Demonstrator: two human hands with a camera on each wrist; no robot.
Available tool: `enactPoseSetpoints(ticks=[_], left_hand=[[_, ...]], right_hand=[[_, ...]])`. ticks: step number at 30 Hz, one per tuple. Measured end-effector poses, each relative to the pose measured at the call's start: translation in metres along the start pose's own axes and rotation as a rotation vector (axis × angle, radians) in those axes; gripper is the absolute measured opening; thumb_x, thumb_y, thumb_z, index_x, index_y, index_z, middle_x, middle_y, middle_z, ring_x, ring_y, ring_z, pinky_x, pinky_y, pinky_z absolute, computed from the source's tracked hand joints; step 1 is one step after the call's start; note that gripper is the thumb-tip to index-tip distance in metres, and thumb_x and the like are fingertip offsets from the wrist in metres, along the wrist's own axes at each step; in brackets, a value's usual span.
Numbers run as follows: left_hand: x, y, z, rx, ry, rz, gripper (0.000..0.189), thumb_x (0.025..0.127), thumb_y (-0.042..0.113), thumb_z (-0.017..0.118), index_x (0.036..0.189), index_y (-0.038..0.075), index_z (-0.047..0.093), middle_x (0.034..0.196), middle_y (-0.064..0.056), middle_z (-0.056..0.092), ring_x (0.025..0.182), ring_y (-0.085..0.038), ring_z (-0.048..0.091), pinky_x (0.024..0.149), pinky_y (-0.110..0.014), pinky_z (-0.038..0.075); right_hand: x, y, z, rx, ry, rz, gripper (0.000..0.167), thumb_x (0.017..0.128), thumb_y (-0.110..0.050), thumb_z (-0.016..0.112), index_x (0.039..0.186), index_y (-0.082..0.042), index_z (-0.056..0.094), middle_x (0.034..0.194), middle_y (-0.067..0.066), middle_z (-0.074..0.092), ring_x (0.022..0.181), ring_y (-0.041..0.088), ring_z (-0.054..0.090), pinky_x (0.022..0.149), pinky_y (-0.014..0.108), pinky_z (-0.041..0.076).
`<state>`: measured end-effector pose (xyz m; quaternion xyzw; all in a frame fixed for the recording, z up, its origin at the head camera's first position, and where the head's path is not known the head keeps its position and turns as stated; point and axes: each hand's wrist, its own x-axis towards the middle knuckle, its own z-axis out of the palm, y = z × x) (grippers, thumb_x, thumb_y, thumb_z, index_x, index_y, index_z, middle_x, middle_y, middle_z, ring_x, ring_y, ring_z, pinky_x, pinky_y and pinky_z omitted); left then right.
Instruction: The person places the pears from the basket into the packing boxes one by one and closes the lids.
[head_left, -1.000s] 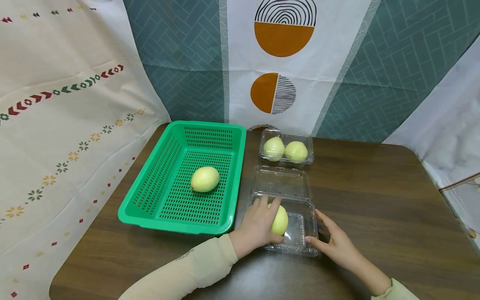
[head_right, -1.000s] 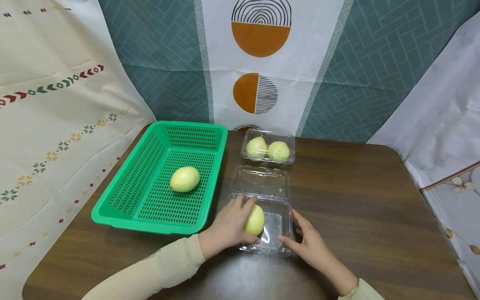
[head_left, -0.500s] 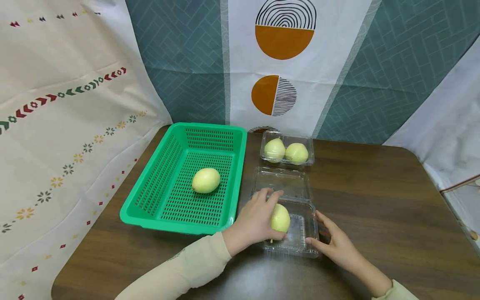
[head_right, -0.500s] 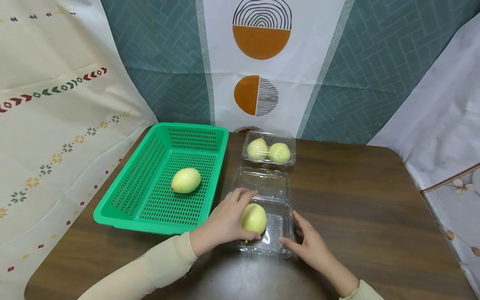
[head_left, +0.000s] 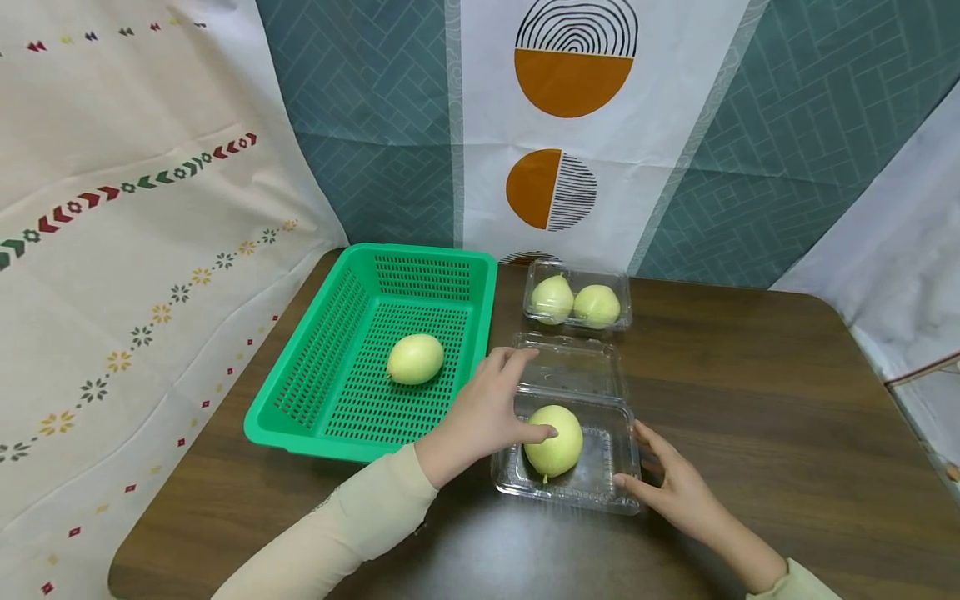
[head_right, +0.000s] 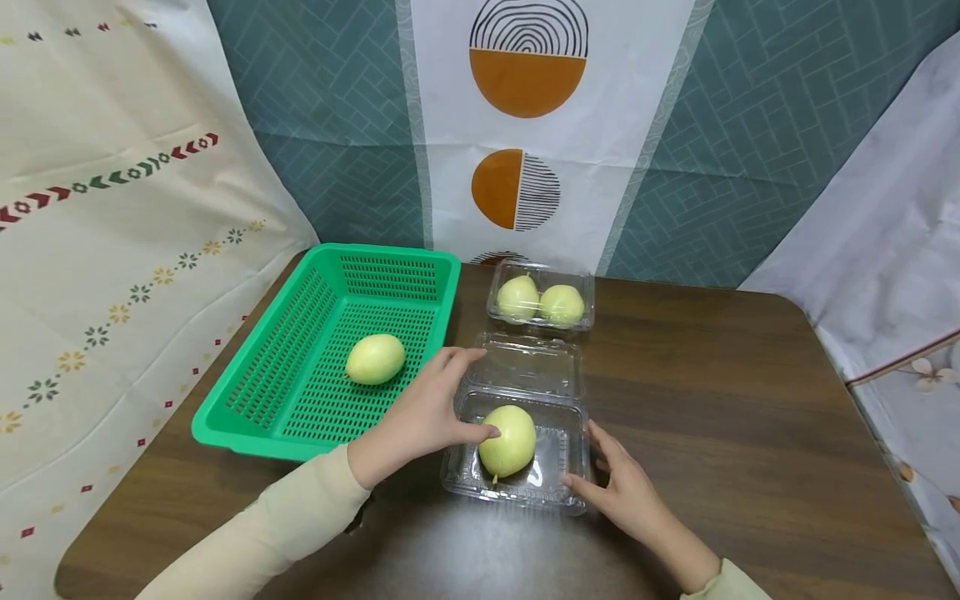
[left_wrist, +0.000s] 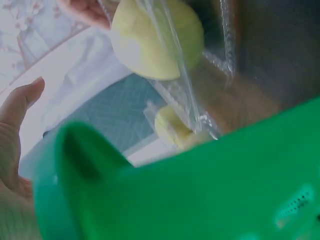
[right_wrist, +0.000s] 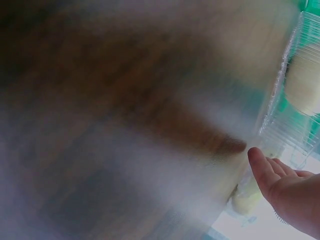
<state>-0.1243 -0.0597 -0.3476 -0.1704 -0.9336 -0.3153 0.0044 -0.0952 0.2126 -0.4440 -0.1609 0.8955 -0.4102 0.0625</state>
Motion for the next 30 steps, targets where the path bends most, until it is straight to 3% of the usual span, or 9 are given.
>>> enactPoseSetpoints(ticks=[9, 22, 30], left_hand=[[0.005, -0.018, -0.022, -0.091, 0.054, -0.095, 0.087, 0.067, 0.034, 0.085, 0.139, 0.010, 0.042, 0.133, -0.015, 0.046, 0.119, -0.030, 0.047, 0.094, -0.045, 0.046], [0.014, -0.062, -0.039, -0.052, 0.128, -0.200, 0.087, 0.069, 0.034, 0.084, 0.139, 0.005, 0.041, 0.135, -0.019, 0.042, 0.118, -0.033, 0.047, 0.094, -0.047, 0.047], [0.012, -0.085, -0.043, -0.051, 0.123, -0.292, 0.087, 0.072, 0.034, 0.082, 0.142, 0.007, 0.037, 0.135, -0.021, 0.039, 0.114, -0.034, 0.046, 0.090, -0.050, 0.047]], right_hand=[[0.000, -0.001, -0.002, -0.009, -0.010, 0.017, 0.080, 0.086, -0.026, 0.071, 0.143, 0.010, 0.028, 0.140, 0.031, 0.040, 0.118, 0.047, 0.049, 0.086, 0.047, 0.051], [-0.001, -0.001, -0.002, -0.006, -0.008, 0.025, 0.080, 0.086, -0.026, 0.070, 0.143, 0.009, 0.027, 0.139, 0.033, 0.040, 0.116, 0.049, 0.051, 0.085, 0.048, 0.051], [-0.001, -0.001, -0.001, -0.008, -0.009, 0.010, 0.079, 0.085, -0.025, 0.071, 0.142, 0.010, 0.028, 0.138, 0.033, 0.041, 0.117, 0.048, 0.050, 0.085, 0.047, 0.051]])
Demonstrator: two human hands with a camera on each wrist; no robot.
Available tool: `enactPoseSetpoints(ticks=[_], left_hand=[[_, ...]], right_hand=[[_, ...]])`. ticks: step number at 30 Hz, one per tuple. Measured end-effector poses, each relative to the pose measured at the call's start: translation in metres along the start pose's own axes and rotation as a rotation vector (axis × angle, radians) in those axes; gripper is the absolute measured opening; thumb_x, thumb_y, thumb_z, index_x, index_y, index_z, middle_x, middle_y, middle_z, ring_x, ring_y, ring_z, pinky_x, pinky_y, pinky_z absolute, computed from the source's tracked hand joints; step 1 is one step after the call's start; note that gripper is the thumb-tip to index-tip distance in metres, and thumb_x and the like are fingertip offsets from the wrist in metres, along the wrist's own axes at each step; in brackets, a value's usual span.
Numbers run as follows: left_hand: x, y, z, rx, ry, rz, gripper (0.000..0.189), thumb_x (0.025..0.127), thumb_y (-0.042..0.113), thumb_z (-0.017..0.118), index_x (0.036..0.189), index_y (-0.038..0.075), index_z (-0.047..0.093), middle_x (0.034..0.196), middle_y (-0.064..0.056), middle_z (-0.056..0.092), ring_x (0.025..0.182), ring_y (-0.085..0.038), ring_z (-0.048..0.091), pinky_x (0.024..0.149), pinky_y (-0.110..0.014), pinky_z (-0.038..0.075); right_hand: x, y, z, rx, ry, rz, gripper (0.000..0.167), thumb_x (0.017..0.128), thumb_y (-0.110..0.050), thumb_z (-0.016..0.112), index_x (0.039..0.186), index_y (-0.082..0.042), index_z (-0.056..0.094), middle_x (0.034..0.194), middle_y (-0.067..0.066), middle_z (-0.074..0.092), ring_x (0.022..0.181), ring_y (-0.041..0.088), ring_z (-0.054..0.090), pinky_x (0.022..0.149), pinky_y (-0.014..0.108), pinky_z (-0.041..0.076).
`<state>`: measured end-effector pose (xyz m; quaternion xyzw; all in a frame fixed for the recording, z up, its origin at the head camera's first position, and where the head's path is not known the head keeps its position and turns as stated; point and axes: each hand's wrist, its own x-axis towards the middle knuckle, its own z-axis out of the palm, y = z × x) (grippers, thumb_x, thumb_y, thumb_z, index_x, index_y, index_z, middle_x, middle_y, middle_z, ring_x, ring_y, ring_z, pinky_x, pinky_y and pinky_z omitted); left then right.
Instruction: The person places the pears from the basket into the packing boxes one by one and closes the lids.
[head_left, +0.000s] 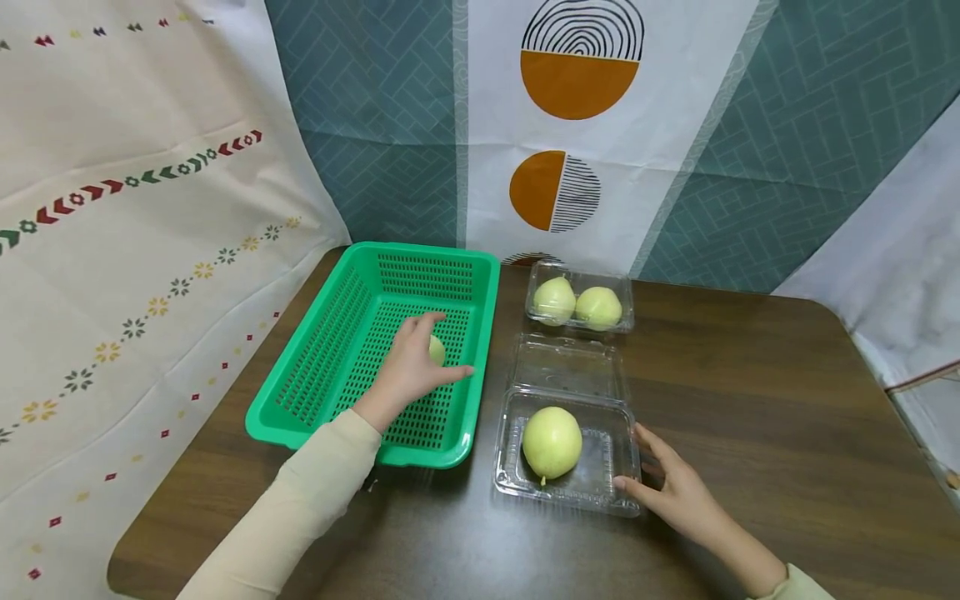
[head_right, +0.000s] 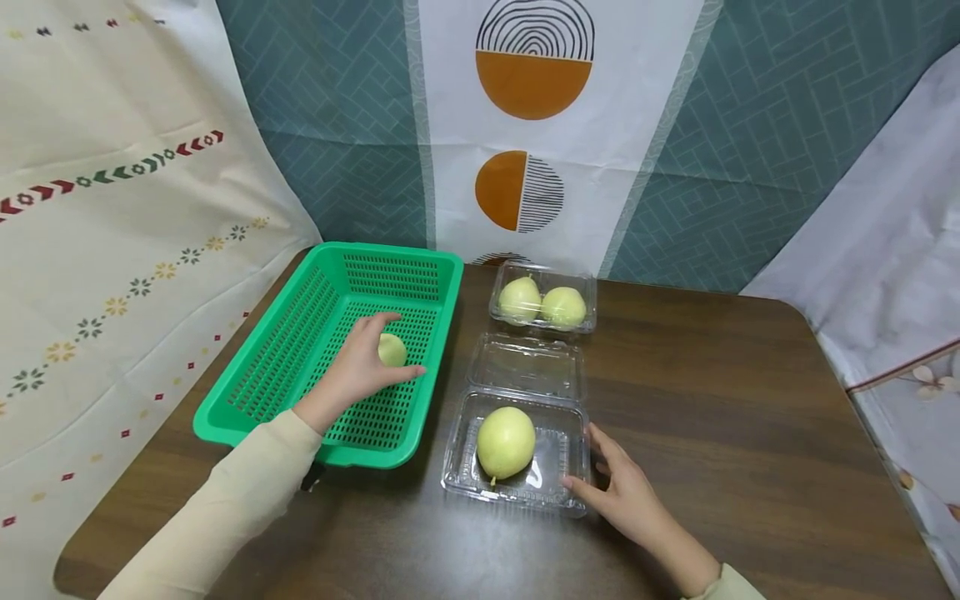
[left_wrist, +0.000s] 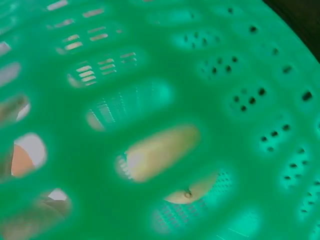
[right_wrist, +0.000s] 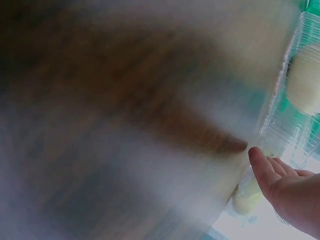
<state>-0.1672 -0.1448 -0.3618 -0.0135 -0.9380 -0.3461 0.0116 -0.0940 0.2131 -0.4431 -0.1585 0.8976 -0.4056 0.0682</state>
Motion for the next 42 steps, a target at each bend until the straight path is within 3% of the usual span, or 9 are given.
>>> enactPoseSetpoints(ticks=[9, 16, 27, 35, 42], left_hand=[[0.006, -0.017, 0.000, -0.027, -0.053, -0.132, 0.089, 0.074, 0.033, 0.081, 0.143, 0.004, 0.032, 0.141, -0.025, 0.028, 0.123, -0.039, 0.034, 0.087, -0.051, 0.046], [0.014, -0.025, -0.002, -0.037, -0.037, -0.188, 0.089, 0.075, 0.030, 0.079, 0.142, 0.002, 0.029, 0.136, -0.028, 0.032, 0.117, -0.040, 0.038, 0.087, -0.053, 0.046], [0.014, -0.031, -0.001, -0.048, -0.034, -0.247, 0.088, 0.078, 0.025, 0.076, 0.145, -0.001, 0.024, 0.137, -0.033, 0.030, 0.120, -0.044, 0.040, 0.093, -0.057, 0.042], [0.009, -0.043, 0.003, -0.046, -0.074, -0.338, 0.085, 0.079, 0.025, 0.075, 0.139, -0.008, 0.023, 0.130, -0.033, 0.036, 0.115, -0.045, 0.044, 0.092, -0.055, 0.043], [0.014, -0.045, 0.006, -0.061, -0.088, -0.366, 0.088, 0.078, 0.024, 0.077, 0.138, -0.008, 0.022, 0.130, -0.033, 0.037, 0.113, -0.045, 0.046, 0.093, -0.055, 0.043]], right_hand=[[-0.002, 0.003, 0.002, 0.006, 0.009, -0.007, 0.080, 0.084, -0.025, 0.072, 0.141, 0.011, 0.029, 0.138, 0.033, 0.041, 0.119, 0.048, 0.048, 0.086, 0.045, 0.051], [0.000, 0.002, 0.002, 0.014, 0.025, -0.018, 0.079, 0.084, -0.025, 0.072, 0.141, 0.011, 0.030, 0.138, 0.032, 0.042, 0.120, 0.048, 0.047, 0.087, 0.045, 0.051], [-0.002, 0.002, 0.000, 0.013, 0.023, -0.017, 0.079, 0.084, -0.024, 0.073, 0.141, 0.011, 0.030, 0.137, 0.033, 0.042, 0.119, 0.048, 0.048, 0.087, 0.046, 0.051], [-0.001, 0.001, 0.001, 0.019, 0.003, -0.015, 0.080, 0.083, -0.025, 0.073, 0.141, 0.012, 0.031, 0.137, 0.034, 0.041, 0.120, 0.049, 0.047, 0.086, 0.045, 0.051], [-0.001, 0.001, 0.001, 0.014, 0.008, 0.006, 0.080, 0.084, -0.025, 0.072, 0.142, 0.009, 0.030, 0.137, 0.034, 0.041, 0.115, 0.049, 0.051, 0.084, 0.046, 0.052]])
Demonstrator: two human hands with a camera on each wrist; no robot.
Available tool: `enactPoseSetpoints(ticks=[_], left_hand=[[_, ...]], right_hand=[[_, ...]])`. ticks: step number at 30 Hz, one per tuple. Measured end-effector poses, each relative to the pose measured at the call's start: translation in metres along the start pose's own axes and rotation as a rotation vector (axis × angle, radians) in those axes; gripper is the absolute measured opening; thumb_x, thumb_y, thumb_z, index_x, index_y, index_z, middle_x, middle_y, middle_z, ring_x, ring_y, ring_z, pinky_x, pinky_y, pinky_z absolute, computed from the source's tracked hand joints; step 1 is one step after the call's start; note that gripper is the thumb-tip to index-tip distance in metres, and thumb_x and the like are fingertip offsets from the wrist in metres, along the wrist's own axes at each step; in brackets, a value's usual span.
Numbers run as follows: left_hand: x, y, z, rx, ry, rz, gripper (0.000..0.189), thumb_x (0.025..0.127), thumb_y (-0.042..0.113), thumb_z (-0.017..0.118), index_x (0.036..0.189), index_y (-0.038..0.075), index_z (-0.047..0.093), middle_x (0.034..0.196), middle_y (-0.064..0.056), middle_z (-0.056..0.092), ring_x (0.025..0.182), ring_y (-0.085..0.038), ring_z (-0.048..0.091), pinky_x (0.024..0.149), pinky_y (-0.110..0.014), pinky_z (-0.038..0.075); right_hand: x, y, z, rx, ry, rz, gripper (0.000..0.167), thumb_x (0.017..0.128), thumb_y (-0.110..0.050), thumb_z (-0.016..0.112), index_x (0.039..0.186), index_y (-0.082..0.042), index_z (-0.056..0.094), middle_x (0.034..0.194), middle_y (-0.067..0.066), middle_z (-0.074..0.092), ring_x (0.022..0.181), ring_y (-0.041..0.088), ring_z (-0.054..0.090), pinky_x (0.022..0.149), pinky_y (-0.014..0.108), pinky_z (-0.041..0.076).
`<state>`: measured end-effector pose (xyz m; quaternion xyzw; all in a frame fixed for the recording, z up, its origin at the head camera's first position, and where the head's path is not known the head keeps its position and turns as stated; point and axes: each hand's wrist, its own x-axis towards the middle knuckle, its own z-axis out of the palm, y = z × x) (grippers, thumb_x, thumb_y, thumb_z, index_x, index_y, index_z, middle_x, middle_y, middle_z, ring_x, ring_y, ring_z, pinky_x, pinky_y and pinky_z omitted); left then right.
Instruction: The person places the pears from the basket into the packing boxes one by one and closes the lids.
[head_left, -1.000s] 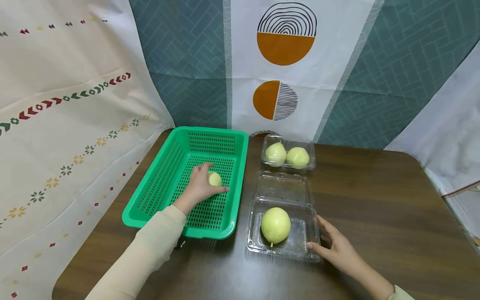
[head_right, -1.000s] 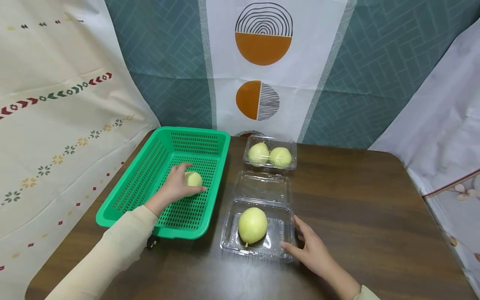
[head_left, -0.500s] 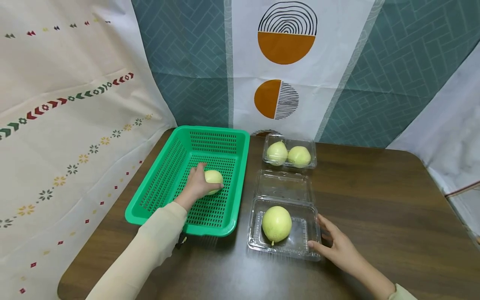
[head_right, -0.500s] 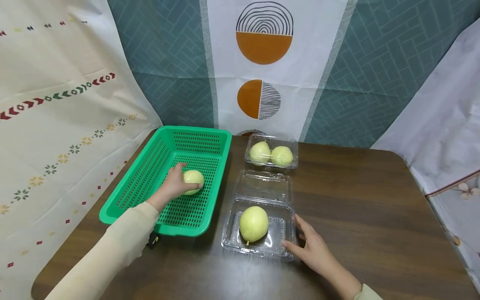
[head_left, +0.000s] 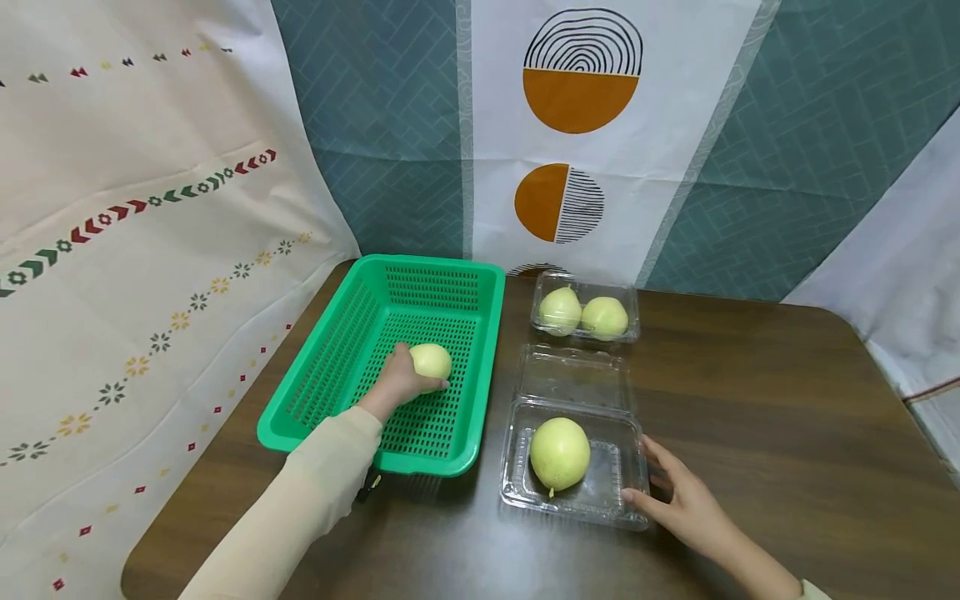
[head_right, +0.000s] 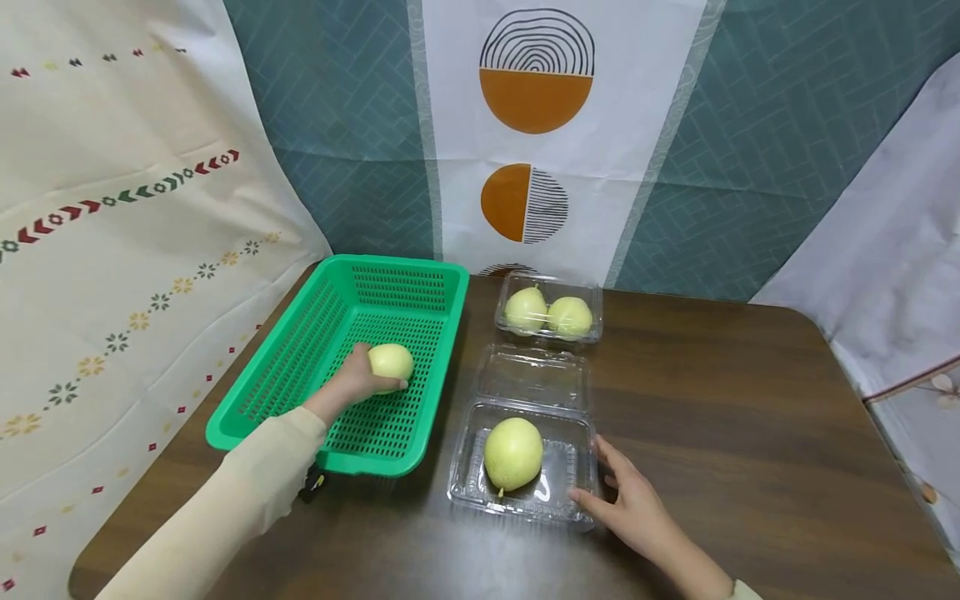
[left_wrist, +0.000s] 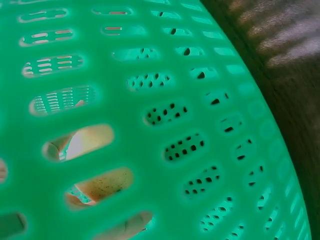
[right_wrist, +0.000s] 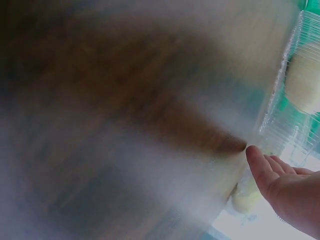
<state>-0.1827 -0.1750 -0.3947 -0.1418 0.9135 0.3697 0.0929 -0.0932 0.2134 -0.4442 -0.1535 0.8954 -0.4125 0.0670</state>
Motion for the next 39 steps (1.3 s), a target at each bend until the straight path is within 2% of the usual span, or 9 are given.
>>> enactPoseSetpoints(ticks=[8, 13, 22, 29, 39], left_hand=[[0.0048, 0.0013, -0.0017, 0.020, 0.024, -0.043, 0.084, 0.080, 0.022, 0.076, 0.138, -0.009, 0.023, 0.130, -0.032, 0.036, 0.117, -0.045, 0.045, 0.096, -0.054, 0.041], [0.0059, 0.0017, -0.0006, 0.042, 0.029, -0.033, 0.082, 0.079, 0.023, 0.076, 0.136, -0.009, 0.027, 0.129, -0.031, 0.036, 0.115, -0.044, 0.045, 0.095, -0.053, 0.042], [0.0052, 0.0011, 0.0021, -0.013, 0.017, -0.008, 0.079, 0.078, 0.019, 0.077, 0.134, -0.008, 0.027, 0.127, -0.031, 0.040, 0.112, -0.044, 0.047, 0.093, -0.053, 0.043], [0.0057, 0.0029, 0.0035, 0.006, 0.039, 0.017, 0.079, 0.074, 0.017, 0.079, 0.130, -0.010, 0.031, 0.125, -0.032, 0.042, 0.113, -0.044, 0.048, 0.093, -0.053, 0.043], [0.0047, 0.0074, 0.0039, 0.025, 0.037, -0.016, 0.080, 0.075, 0.020, 0.078, 0.131, -0.012, 0.031, 0.123, -0.031, 0.046, 0.110, -0.042, 0.052, 0.092, -0.050, 0.046]], right_hand=[[-0.0003, -0.0003, 0.0027, 0.006, -0.001, 0.006, 0.080, 0.084, -0.026, 0.073, 0.142, 0.009, 0.031, 0.137, 0.033, 0.042, 0.117, 0.048, 0.050, 0.085, 0.045, 0.052], [-0.0003, 0.0003, 0.0031, 0.005, 0.003, 0.012, 0.079, 0.084, -0.025, 0.073, 0.141, 0.010, 0.031, 0.136, 0.034, 0.043, 0.116, 0.048, 0.051, 0.084, 0.045, 0.052], [-0.0015, 0.0001, 0.0006, -0.002, -0.006, 0.014, 0.080, 0.084, -0.025, 0.073, 0.142, 0.010, 0.030, 0.136, 0.035, 0.042, 0.115, 0.049, 0.052, 0.083, 0.046, 0.053], [-0.0017, -0.0007, -0.0005, -0.007, -0.005, 0.022, 0.080, 0.084, -0.025, 0.073, 0.142, 0.010, 0.030, 0.136, 0.035, 0.042, 0.114, 0.049, 0.052, 0.082, 0.045, 0.053], [-0.0017, 0.0001, -0.0010, -0.005, -0.003, 0.023, 0.080, 0.084, -0.025, 0.073, 0.142, 0.010, 0.030, 0.136, 0.036, 0.041, 0.112, 0.049, 0.053, 0.081, 0.045, 0.054]])
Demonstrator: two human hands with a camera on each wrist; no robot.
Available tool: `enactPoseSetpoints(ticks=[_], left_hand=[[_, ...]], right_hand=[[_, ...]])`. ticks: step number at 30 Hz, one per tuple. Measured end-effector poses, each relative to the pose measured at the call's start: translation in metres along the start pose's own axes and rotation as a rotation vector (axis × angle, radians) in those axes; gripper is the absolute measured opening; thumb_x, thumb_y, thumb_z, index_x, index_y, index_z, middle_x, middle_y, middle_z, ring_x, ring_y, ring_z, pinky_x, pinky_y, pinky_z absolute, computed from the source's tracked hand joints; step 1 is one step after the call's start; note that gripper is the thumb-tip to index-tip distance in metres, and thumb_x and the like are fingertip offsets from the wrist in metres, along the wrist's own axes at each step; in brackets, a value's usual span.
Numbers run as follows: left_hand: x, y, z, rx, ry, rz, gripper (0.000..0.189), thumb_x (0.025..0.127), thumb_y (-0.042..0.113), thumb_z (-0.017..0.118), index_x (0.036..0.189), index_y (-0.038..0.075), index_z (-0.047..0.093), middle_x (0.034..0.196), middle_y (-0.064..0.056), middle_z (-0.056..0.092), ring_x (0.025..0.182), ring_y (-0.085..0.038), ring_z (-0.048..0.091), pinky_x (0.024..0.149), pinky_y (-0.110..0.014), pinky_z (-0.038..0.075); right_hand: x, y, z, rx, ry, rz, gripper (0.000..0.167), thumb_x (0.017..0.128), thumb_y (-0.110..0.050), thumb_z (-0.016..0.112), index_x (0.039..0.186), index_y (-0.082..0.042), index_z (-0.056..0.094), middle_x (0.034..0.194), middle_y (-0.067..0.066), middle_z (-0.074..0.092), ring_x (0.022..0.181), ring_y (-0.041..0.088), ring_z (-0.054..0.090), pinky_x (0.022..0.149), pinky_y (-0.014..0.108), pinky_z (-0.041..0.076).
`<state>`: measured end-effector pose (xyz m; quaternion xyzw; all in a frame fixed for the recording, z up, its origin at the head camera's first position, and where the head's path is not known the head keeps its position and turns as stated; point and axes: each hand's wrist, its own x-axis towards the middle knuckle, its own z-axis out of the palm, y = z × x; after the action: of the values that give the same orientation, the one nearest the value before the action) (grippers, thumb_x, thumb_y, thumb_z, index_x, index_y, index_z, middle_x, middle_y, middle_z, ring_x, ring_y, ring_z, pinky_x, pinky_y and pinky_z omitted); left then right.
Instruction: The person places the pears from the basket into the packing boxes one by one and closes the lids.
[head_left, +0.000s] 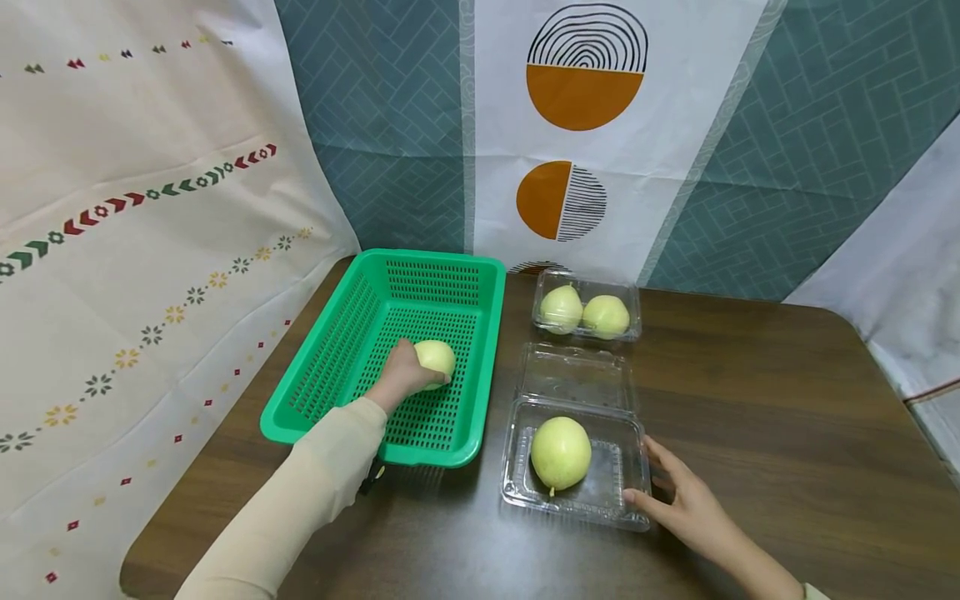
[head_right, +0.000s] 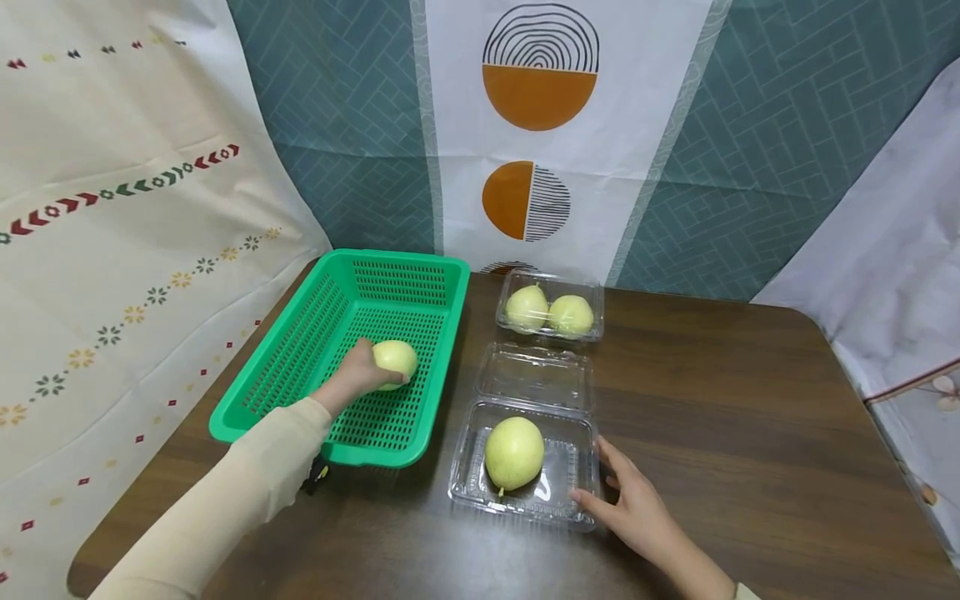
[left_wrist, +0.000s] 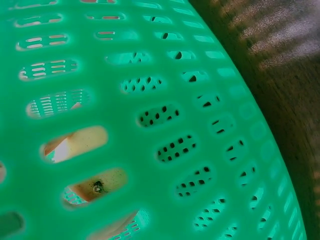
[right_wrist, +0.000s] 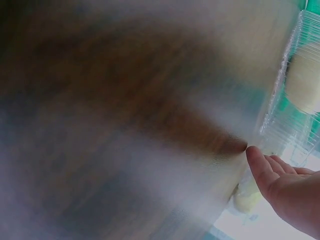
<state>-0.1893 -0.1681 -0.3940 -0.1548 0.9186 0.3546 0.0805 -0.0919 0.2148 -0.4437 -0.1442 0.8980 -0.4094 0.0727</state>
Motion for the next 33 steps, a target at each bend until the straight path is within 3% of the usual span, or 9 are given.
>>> enactPoseSetpoints(ticks=[8, 16, 27, 33], left_hand=[[-0.004, 0.003, -0.004, 0.000, 0.016, 0.007, 0.075, 0.076, 0.029, 0.076, 0.126, -0.013, 0.038, 0.113, -0.028, 0.053, 0.096, -0.035, 0.055, 0.082, -0.045, 0.048], [-0.009, 0.007, -0.005, 0.032, 0.099, 0.078, 0.067, 0.072, 0.029, 0.077, 0.116, -0.010, 0.045, 0.103, -0.025, 0.057, 0.085, -0.032, 0.054, 0.072, -0.042, 0.048], [-0.009, 0.014, -0.005, -0.058, 0.172, 0.136, 0.071, 0.071, 0.025, 0.077, 0.124, -0.008, 0.043, 0.111, -0.024, 0.054, 0.094, -0.035, 0.053, 0.078, -0.047, 0.047], [-0.008, 0.014, -0.008, -0.059, 0.201, 0.172, 0.072, 0.069, 0.025, 0.077, 0.125, -0.006, 0.045, 0.112, -0.022, 0.055, 0.095, -0.034, 0.053, 0.078, -0.047, 0.046]], right_hand=[[0.000, 0.001, 0.001, 0.000, -0.001, -0.005, 0.080, 0.084, -0.025, 0.073, 0.142, 0.010, 0.030, 0.136, 0.036, 0.042, 0.114, 0.049, 0.052, 0.081, 0.044, 0.053], [0.001, 0.000, 0.001, 0.007, -0.016, 0.014, 0.080, 0.084, -0.026, 0.072, 0.142, 0.010, 0.029, 0.137, 0.036, 0.040, 0.112, 0.050, 0.053, 0.082, 0.046, 0.053], [0.000, 0.002, 0.000, -0.013, 0.000, -0.003, 0.081, 0.084, -0.026, 0.073, 0.142, 0.010, 0.030, 0.137, 0.034, 0.041, 0.116, 0.050, 0.050, 0.084, 0.046, 0.052], [0.000, 0.002, 0.000, -0.019, -0.007, -0.010, 0.081, 0.084, -0.027, 0.072, 0.142, 0.010, 0.029, 0.137, 0.035, 0.041, 0.116, 0.050, 0.050, 0.084, 0.046, 0.052]])
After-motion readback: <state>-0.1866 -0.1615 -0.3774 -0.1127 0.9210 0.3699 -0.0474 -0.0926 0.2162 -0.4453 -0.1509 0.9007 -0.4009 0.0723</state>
